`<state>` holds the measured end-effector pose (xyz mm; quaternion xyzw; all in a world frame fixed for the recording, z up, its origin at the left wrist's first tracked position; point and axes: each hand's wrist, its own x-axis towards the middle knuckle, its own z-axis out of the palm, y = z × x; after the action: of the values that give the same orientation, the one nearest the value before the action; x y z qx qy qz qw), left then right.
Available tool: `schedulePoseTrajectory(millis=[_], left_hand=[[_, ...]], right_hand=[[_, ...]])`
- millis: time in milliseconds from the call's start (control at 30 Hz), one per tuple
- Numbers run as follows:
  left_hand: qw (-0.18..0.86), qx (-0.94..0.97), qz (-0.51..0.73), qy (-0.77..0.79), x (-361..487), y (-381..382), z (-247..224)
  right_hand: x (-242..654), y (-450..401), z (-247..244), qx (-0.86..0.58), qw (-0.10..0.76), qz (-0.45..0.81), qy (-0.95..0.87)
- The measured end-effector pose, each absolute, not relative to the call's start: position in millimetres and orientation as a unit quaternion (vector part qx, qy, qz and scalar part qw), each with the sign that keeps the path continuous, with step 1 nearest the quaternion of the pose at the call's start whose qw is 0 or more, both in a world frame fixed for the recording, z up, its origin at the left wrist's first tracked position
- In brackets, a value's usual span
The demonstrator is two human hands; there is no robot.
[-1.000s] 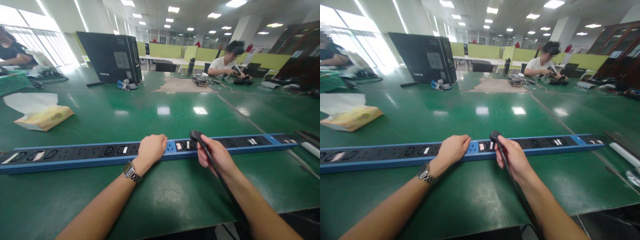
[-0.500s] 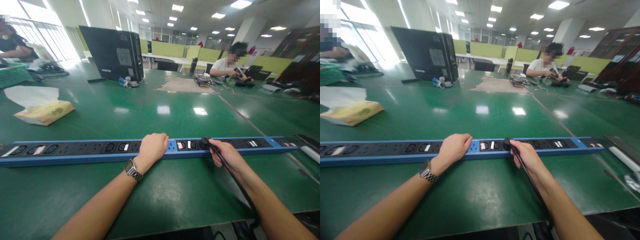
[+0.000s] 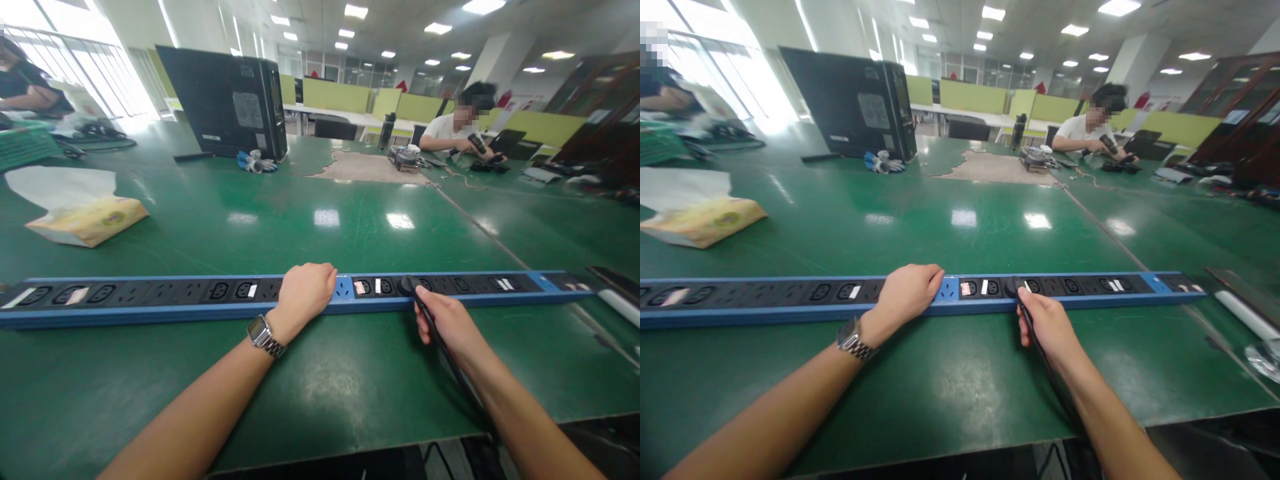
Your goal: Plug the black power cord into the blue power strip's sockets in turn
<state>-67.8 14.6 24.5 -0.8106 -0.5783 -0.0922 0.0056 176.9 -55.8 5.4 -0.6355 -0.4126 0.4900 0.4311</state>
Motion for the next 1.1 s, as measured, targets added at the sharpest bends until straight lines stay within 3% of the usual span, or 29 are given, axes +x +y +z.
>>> schedulePoseTrajectory(millis=[333,733,1100], left_hand=[[0.005,-0.81,-0.089,-0.579,-68.3,15.5,24.9],[0.017,-0.817,-0.093,-0.569,-66.3,15.2,21.6],[0.001,-0.832,-0.07,-0.551,-64.0,10.7,28.2]], right_hand=[[179.4,-60.9,-1.6,-0.657,0.386,0.376,-0.526],[179.9,-49.4,18.0,-0.676,0.339,0.402,-0.517],[167.3,-51.9,7.9,-0.633,0.436,0.459,-0.446]])
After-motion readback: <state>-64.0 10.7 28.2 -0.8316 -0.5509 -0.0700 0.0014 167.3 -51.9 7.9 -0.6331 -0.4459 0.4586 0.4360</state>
